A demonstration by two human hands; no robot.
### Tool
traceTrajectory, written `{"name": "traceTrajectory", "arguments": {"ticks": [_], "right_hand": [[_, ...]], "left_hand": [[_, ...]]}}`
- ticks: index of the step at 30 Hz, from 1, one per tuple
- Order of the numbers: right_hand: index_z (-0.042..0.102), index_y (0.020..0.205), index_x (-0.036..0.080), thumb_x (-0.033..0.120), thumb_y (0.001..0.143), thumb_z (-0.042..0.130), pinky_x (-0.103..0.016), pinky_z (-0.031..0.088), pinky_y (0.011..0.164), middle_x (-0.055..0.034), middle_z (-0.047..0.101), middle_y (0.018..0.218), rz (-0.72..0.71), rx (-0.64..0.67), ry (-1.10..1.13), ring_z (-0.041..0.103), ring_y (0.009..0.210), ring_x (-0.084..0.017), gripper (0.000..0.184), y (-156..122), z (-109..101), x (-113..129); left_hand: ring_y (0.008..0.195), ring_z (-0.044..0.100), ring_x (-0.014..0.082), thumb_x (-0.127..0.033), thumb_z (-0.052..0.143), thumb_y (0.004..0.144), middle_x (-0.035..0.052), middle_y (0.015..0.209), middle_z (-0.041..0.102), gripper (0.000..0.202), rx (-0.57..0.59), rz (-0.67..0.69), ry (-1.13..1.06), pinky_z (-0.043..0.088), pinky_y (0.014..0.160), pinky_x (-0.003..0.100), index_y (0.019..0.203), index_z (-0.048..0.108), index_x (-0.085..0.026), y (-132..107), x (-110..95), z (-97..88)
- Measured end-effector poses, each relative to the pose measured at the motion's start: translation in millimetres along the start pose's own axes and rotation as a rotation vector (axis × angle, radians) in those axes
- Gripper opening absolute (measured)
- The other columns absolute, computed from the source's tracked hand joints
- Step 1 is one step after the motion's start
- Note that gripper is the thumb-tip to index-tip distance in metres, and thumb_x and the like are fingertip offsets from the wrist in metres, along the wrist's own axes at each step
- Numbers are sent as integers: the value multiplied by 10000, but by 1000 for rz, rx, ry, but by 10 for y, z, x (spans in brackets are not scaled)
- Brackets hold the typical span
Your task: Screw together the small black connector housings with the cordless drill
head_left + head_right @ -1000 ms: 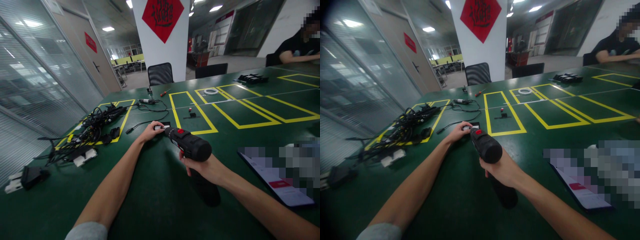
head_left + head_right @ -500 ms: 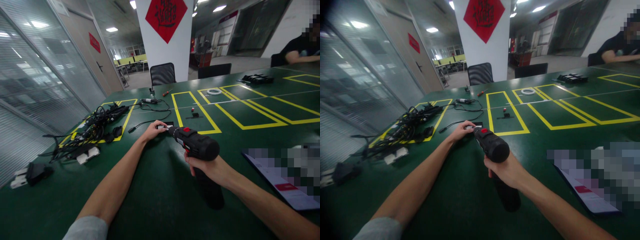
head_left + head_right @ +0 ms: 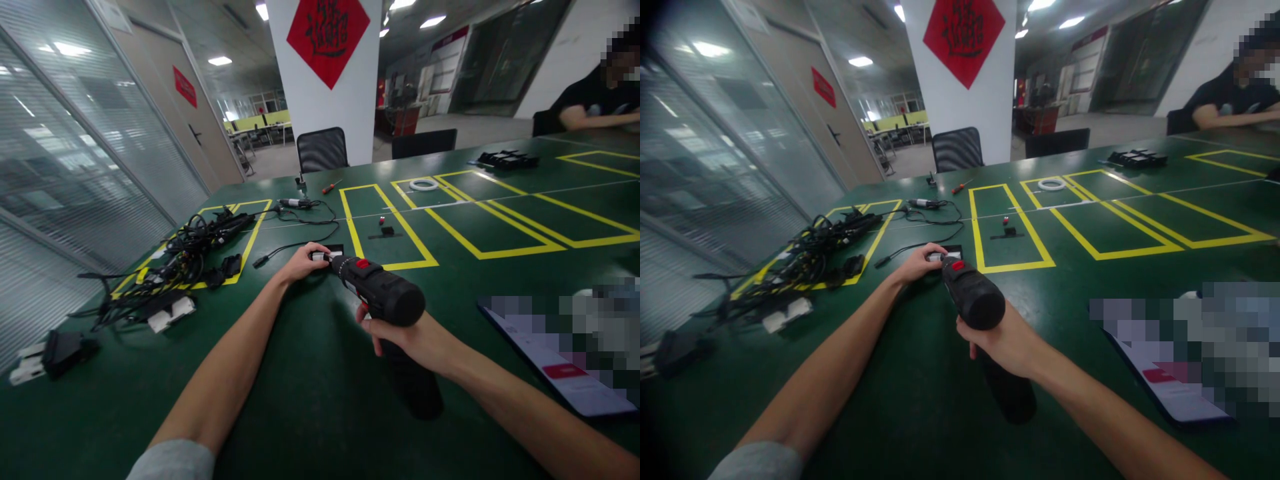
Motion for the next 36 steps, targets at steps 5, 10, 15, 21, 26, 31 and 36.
{"name": "traceTrajectory", "arguments": {"ticks": [5, 10, 15, 21, 26, 31, 36], "right_hand": [[537, 1043, 185, 255, 805, 647, -320, 474, 627, 9, 606, 851, 3, -16, -2, 600, 578, -127, 272, -26, 16, 54], [541, 971, 184, 254, 821, 626, -330, 477, 647, 10, 614, 776, 8, -10, -3, 608, 589, -141, 187, -6, -3, 16], [560, 870, 183, 228, 829, 588, -356, 463, 669, 17, 592, 594, 7, -33, -47, 596, 574, -167, 67, 26, -21, -58], [559, 874, 185, 242, 813, 601, -356, 463, 669, 19, 592, 638, 19, -25, -28, 604, 578, -164, 94, 17, -14, -37], [554, 865, 187, 244, 799, 617, -345, 464, 649, 24, 589, 685, -12, -37, 38, 603, 553, -149, 107, 17, -16, -29], [577, 865, 190, 271, 827, 604, -352, 463, 668, 24, 592, 641, -21, -24, 22, 613, 569, -162, 94, 24, -39, -66], [570, 850, 191, 260, 797, 605, -345, 458, 648, 28, 584, 657, -11, -42, 58, 603, 552, -157, 95, 20, -34, -41]], "left_hand": [[993, 596, 224, -387, 736, 691, 66, 1085, 633, 373, -41, 31, 47, 465, 927, 350, 1005, 731, -187, 0, -21, -19], [1017, 591, 224, -411, 719, 714, 66, 1109, 639, 360, -30, 35, 24, 454, 951, 357, 1001, 736, -195, 3, -32, -17], [999, 594, 226, -409, 711, 725, 64, 1070, 642, 352, -35, 18, 44, 462, 912, 353, 1004, 735, -195, 12, -21, -20], [1000, 593, 223, -400, 710, 733, 66, 1060, 640, 335, -38, 40, 57, 454, 927, 358, 988, 732, -184, 9, -52, -23], [1007, 592, 228, -394, 713, 729, 67, 1081, 641, 336, -25, 44, 73, 453, 938, 365, 998, 722, -192, 6, -59, -24], [983, 591, 219, -383, 711, 728, 69, 1101, 638, 362, 1, 29, 64, 459, 923, 360, 1030, 706, -184, 6, -44, -21], [995, 589, 219, -370, 722, 712, 66, 1104, 637, 368, 0, 16, 38, 463, 919, 348, 1029, 703, -184, 13, -14, -18]]}}
Point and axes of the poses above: each hand's wrist, its own y-axis towards the middle knuckle, its own z-axis out of the palm, x = y × z, the point moved 1 cm from there along y, towards the middle knuckle
